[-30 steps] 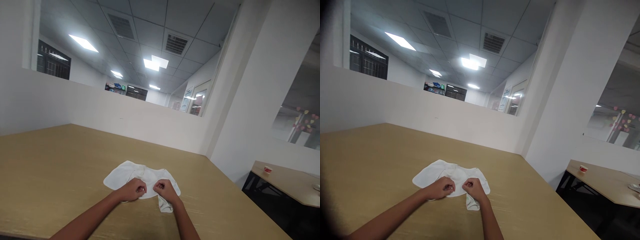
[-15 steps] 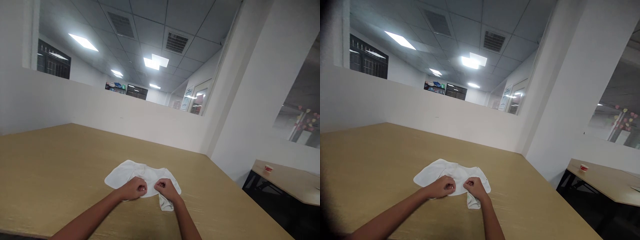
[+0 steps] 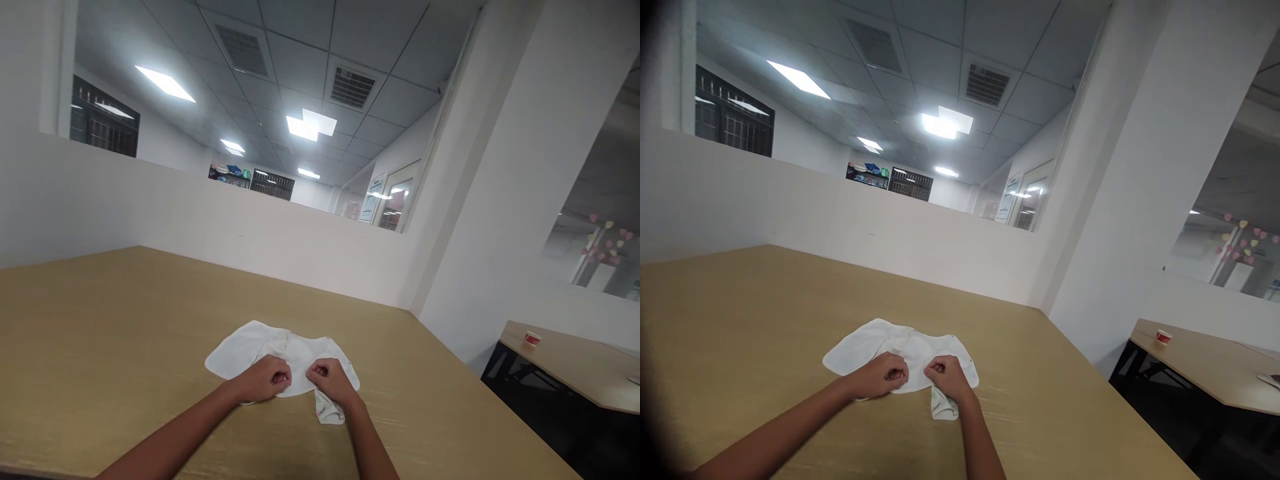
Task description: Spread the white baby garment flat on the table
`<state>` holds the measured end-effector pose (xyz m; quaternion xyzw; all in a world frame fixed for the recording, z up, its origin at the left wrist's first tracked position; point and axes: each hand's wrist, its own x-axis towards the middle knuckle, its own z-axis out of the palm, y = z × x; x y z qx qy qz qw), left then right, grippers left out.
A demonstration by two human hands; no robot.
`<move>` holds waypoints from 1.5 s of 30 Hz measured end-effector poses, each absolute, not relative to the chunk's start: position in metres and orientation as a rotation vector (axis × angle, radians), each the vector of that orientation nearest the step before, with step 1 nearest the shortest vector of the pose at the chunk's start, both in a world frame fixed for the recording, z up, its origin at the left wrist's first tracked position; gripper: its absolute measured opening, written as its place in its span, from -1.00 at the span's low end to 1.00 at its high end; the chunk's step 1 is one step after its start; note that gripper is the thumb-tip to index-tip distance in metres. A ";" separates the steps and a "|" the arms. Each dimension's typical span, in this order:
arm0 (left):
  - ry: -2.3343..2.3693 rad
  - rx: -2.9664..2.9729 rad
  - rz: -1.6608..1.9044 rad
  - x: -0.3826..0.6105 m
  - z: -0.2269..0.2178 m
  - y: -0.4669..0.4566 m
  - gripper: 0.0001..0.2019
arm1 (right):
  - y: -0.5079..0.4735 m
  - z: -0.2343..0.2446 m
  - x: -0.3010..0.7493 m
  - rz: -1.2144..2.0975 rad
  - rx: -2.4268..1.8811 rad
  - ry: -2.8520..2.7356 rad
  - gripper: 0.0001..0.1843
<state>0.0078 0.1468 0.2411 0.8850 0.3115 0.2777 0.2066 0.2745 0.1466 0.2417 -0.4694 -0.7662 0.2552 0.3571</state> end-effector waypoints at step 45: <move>0.874 2.427 0.700 0.007 0.238 0.151 -0.79 | 0.146 0.244 0.279 0.847 -1.226 -1.984 -0.69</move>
